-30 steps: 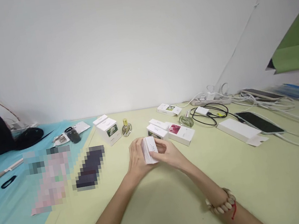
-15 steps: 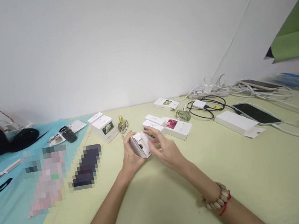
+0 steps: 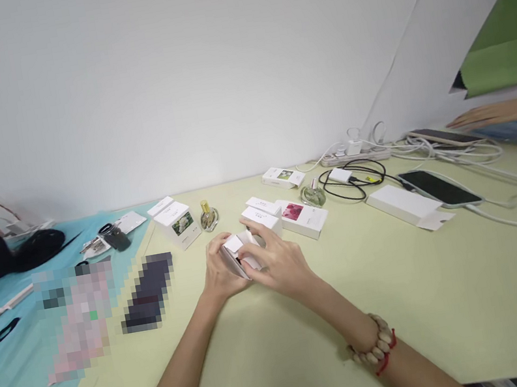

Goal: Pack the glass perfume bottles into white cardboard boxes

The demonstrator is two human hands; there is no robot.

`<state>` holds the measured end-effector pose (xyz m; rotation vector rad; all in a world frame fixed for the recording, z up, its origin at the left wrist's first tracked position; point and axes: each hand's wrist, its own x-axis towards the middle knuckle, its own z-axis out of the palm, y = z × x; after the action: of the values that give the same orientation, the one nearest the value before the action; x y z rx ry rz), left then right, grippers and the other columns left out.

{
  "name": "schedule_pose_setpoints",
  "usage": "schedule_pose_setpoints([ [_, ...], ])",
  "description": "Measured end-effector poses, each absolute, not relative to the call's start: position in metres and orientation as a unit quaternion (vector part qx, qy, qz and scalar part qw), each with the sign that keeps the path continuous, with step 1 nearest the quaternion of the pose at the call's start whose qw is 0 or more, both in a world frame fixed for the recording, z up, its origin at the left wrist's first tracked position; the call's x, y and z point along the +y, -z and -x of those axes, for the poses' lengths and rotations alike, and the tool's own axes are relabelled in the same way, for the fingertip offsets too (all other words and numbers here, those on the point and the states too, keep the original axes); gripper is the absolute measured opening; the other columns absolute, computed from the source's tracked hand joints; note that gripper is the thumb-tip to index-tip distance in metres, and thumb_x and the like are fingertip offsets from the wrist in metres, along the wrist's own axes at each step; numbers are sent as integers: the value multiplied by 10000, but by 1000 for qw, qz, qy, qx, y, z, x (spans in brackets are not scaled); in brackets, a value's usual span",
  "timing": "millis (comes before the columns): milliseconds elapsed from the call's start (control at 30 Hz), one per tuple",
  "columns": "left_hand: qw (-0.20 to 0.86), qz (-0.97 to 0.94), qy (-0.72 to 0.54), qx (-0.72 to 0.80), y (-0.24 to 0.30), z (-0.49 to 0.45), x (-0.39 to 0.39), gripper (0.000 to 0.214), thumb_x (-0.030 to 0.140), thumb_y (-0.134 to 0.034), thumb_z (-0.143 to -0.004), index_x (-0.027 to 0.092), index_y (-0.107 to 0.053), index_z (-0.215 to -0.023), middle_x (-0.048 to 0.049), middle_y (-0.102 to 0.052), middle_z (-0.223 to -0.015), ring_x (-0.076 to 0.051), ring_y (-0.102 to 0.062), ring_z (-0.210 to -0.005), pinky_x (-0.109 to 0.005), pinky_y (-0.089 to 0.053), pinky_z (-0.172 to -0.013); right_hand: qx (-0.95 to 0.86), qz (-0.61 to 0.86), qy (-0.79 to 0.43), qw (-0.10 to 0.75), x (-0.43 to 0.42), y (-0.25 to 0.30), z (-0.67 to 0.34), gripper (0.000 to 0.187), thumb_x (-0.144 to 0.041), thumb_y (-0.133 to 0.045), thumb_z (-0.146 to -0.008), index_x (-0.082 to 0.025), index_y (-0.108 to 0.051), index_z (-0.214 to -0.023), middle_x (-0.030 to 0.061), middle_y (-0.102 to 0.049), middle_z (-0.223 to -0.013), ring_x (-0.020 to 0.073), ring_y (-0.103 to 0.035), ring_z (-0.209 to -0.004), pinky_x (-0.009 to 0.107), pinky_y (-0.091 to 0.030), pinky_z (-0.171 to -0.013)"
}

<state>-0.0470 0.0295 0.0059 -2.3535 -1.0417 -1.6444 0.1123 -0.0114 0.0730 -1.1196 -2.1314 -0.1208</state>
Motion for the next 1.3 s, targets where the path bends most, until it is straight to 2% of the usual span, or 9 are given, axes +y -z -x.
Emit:
schedule_pose_setpoints([
  [167,90,767,542,-332,-5,45,29,719,286,-665,-559,178,-257,-1141,-123,-450,-1062,-243,-501,-971,-425,-434,-800,-776,483,-22,404,-11,-72,-111,236,-361,-586,-707,-259,-601,-919,20,-454,-1293,155,-597,-892,202,-383,-467],
  [267,112,762,541,-339,-4,43,29,658,263,-635,-584,184,-272,-1126,-113,-447,-1042,-234,-488,-954,-422,-423,-790,-760,492,-43,422,-11,-69,-109,230,-316,-595,-674,-240,-584,-890,27,-512,-1229,152,-613,-799,229,-432,-522],
  [400,79,755,554,-341,-4,42,29,669,266,-653,-583,188,-255,-1113,-97,-434,-1010,-221,-484,-944,-404,-432,-775,-738,461,-70,488,-9,-67,-108,161,-213,-555,-682,-222,-570,-842,30,-595,-1098,165,-611,-861,255,-486,-659],
  [500,53,747,569,-340,-6,42,29,744,317,-707,-534,186,-250,-1106,-89,-420,-1001,-225,-488,-954,-394,-440,-771,-719,446,-105,522,-7,-67,-110,171,-189,-521,-724,-214,-561,-889,45,-608,-1069,157,-613,-856,253,-504,-669],
  [700,26,755,580,-303,-10,46,30,799,368,-721,-494,207,-252,-1121,-96,-425,-1047,-243,-501,-977,-417,-449,-784,-755,393,-107,514,-7,-65,-112,143,-182,-459,-822,-217,-594,-857,40,-606,-1043,134,-607,-868,184,-495,-555],
  [833,-3,754,587,-296,-9,45,29,807,351,-714,-491,225,-257,-1143,-108,-427,-1071,-264,-500,-997,-450,-454,-807,-744,374,-145,535,-8,-65,-111,159,-199,-491,-820,-223,-573,-954,30,-616,-988,104,-612,-771,156,-499,-494],
  [1067,17,670,596,-441,-3,45,34,894,435,-738,-528,194,-206,-1204,-138,-367,-1158,-254,-469,-1083,-411,-464,-846,-697,391,-215,561,-1,-63,-114,143,-271,-532,-805,-215,-580,-928,43,-604,-1018,111,-628,-712,152,-483,-390],
  [1200,59,678,588,-437,2,56,41,906,521,-740,-519,198,-231,-1196,-124,-421,-1138,-239,-527,-1025,-370,-501,-774,-734,392,-164,530,5,-57,-117,169,-234,-471,-843,-234,-633,-890,35,-596,-1047,112,-627,-785,167,-521,-488],
  [1300,74,687,605,-396,2,58,39,826,499,-729,-563,213,-263,-1181,-101,-484,-1093,-205,-575,-942,-329,-517,-694,-761,409,-117,489,5,-56,-118,208,-266,-492,-839,-264,-636,-988,44,-560,-1120,129,-616,-854,206,-545,-588],
])
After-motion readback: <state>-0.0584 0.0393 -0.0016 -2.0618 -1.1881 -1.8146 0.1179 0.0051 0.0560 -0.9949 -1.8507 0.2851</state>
